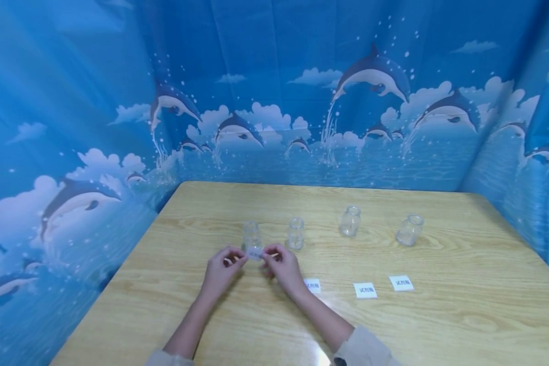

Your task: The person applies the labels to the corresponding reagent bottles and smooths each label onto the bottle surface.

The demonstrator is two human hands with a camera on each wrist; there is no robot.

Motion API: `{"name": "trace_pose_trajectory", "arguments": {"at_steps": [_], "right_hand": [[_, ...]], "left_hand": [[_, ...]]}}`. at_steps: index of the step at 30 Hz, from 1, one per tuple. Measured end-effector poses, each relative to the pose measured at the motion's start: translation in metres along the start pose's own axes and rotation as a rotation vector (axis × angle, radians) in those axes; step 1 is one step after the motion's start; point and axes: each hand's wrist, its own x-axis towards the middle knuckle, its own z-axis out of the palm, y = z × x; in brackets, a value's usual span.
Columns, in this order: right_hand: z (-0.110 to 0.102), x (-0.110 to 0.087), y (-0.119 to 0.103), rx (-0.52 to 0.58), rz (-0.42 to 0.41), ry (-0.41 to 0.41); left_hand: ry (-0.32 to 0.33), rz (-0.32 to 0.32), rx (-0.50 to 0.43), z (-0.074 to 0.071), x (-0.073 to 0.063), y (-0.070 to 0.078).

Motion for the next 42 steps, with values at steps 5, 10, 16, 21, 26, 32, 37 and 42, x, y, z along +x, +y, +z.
{"name": "trace_pose_trajectory", "arguments": {"at_steps": [5, 10, 16, 21, 26, 32, 37, 42], "right_hand": [[0.001, -0.003, -0.001, -0.084, -0.072, -0.011], [0.001, 0.000, 0.007, -0.100, -0.082, -0.023], [0.002, 0.010, 0.032, -0.117, -0.069, 0.006], [0.004, 0.015, 0.031, -0.193, -0.080, 0.052], [0.004, 0.022, 0.028, -0.216, -0.093, 0.098], [0.006, 0.027, 0.029, -0.223, -0.059, 0.110], [0.009, 0.029, 0.031, -0.227, -0.079, 0.120], [0.012, 0.031, 0.033, -0.272, -0.132, 0.126]], "left_hand": [[0.006, 0.047, 0.044, 0.000, 0.000, -0.003], [0.025, 0.061, 0.057, -0.001, 0.000, 0.000], [0.010, 0.017, 0.032, -0.001, 0.001, -0.003], [0.001, -0.025, 0.040, -0.001, 0.004, -0.002], [0.025, -0.051, 0.042, 0.000, 0.009, -0.001], [0.051, -0.092, 0.043, 0.001, 0.014, -0.003], [0.044, -0.066, 0.066, 0.002, 0.017, -0.004], [0.043, 0.019, 0.026, 0.005, 0.020, -0.006]]}}
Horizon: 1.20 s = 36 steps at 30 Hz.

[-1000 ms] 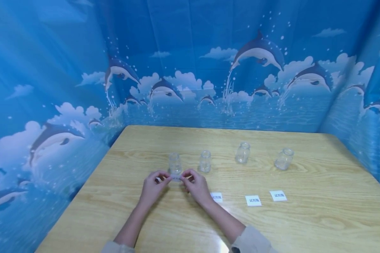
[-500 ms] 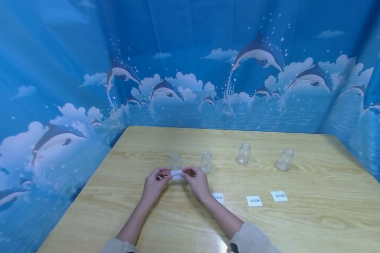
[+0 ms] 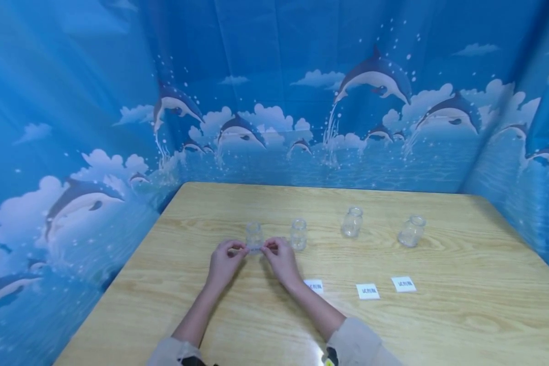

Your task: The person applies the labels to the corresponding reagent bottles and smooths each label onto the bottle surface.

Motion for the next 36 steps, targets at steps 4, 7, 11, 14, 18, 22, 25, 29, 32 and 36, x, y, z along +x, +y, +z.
{"name": "trace_pose_trajectory", "arguments": {"at_steps": [4, 7, 11, 14, 18, 22, 25, 29, 32, 36], "right_hand": [[0.0031, 0.0024, 0.0015, -0.038, -0.030, 0.010], [0.0039, 0.0034, 0.0014, -0.056, -0.036, 0.014], [0.0038, 0.0044, 0.0017, -0.066, -0.029, 0.004], [0.0035, 0.0053, 0.0024, -0.071, -0.026, -0.003], [0.0033, 0.0067, 0.0034, -0.069, -0.035, -0.004], [0.0031, 0.0077, 0.0036, -0.061, -0.038, -0.007], [0.0035, 0.0084, 0.0045, -0.066, -0.048, -0.004], [0.0041, 0.0099, 0.0055, -0.090, -0.057, 0.002], [0.0044, 0.0102, 0.0057, -0.121, -0.065, 0.005], [0.0048, 0.0092, 0.0070, -0.169, -0.109, 0.024]], "left_hand": [[-0.016, 0.039, -0.047, 0.0026, 0.0024, -0.0019], [-0.025, 0.033, -0.059, 0.0046, 0.0035, -0.0033], [-0.027, 0.023, -0.049, 0.0069, 0.0039, -0.0043], [-0.028, 0.026, -0.039, 0.0082, 0.0043, -0.0049], [-0.034, 0.052, -0.022, 0.0090, 0.0057, -0.0050], [-0.034, 0.053, -0.020, 0.0095, 0.0069, -0.0051], [-0.036, 0.050, -0.024, 0.0097, 0.0071, -0.0043], [-0.038, 0.048, -0.021, 0.0099, 0.0074, -0.0034], [-0.035, 0.045, -0.018, 0.0097, 0.0074, -0.0031], [-0.030, 0.041, -0.034, 0.0094, 0.0074, -0.0027]]}}
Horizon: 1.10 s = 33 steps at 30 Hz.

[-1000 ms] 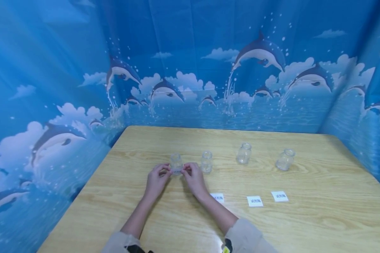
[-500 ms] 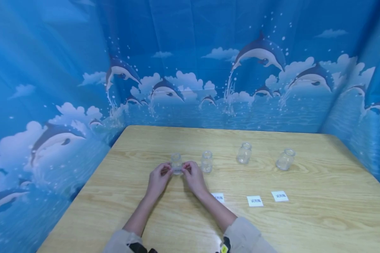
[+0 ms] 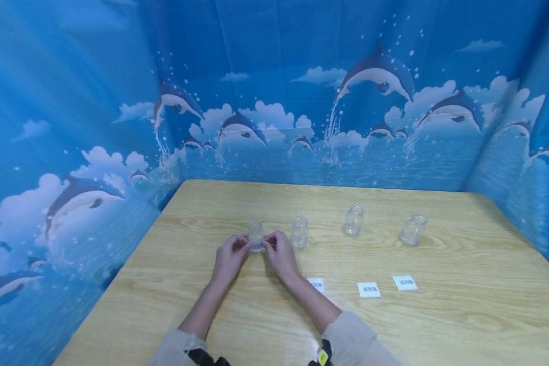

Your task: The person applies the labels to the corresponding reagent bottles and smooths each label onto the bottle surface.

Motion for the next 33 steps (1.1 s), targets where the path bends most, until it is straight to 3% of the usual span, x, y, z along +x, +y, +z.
{"name": "trace_pose_trajectory", "arguments": {"at_steps": [5, 9, 14, 17, 20, 27, 33], "right_hand": [[0.000, -0.002, 0.001, -0.024, -0.039, 0.031], [0.000, -0.002, 0.003, -0.003, -0.038, 0.042], [0.000, -0.001, 0.002, 0.063, -0.023, -0.042], [0.001, -0.002, 0.001, 0.008, -0.029, -0.103], [0.003, -0.002, 0.000, -0.074, -0.051, -0.117], [0.008, -0.001, 0.000, -0.132, -0.099, -0.059], [0.004, 0.002, 0.005, -0.006, -0.090, -0.117]], "left_hand": [[0.009, -0.009, -0.008, 0.000, 0.000, -0.001], [-0.003, -0.031, -0.078, -0.001, 0.001, 0.000], [-0.021, -0.034, -0.119, -0.007, -0.003, 0.014], [-0.019, -0.045, -0.099, -0.010, -0.007, 0.028], [-0.013, -0.050, -0.072, -0.011, -0.008, 0.032], [-0.020, -0.058, -0.060, -0.007, -0.003, 0.001], [-0.024, -0.057, -0.071, -0.007, -0.003, -0.006]]}}
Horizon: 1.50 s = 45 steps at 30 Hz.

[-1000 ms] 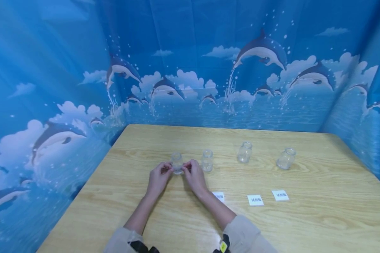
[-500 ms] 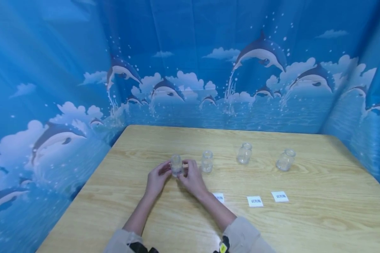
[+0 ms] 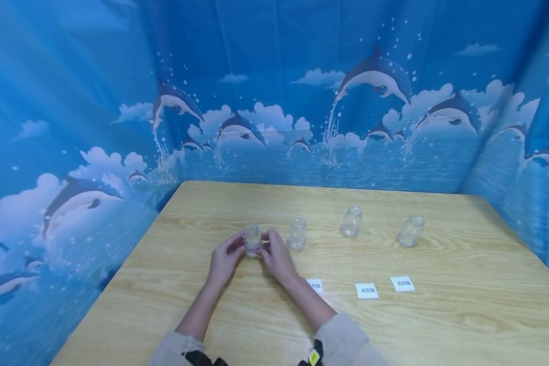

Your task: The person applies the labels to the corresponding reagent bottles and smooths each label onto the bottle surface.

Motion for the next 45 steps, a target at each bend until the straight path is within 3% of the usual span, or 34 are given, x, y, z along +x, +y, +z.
{"name": "trace_pose_trajectory", "arguments": {"at_steps": [7, 14, 20, 23, 28, 30, 40, 45], "right_hand": [[-0.006, 0.000, 0.003, 0.076, 0.023, -0.043], [-0.007, -0.001, -0.003, 0.128, 0.109, -0.062], [-0.007, 0.001, 0.000, 0.129, 0.060, -0.032], [-0.009, 0.003, 0.005, 0.176, 0.042, -0.048], [-0.014, 0.004, 0.008, 0.241, 0.036, -0.089], [-0.015, 0.004, 0.009, 0.209, 0.012, -0.093], [-0.013, 0.003, 0.009, -0.009, -0.120, -0.103], [-0.007, 0.000, 0.004, -0.096, -0.138, -0.047]], "left_hand": [[-0.005, -0.032, 0.009, -0.002, -0.001, 0.000], [-0.007, -0.036, 0.012, -0.002, -0.001, 0.000], [-0.008, -0.011, 0.027, -0.001, -0.001, 0.001], [-0.018, -0.019, 0.009, -0.002, -0.003, 0.012], [-0.023, -0.042, -0.006, -0.002, -0.003, 0.013], [-0.018, -0.031, -0.004, 0.000, 0.000, 0.001], [-0.006, 0.007, -0.042, -0.001, 0.002, -0.001], [-0.004, -0.041, 0.002, -0.001, 0.001, 0.001]]}}
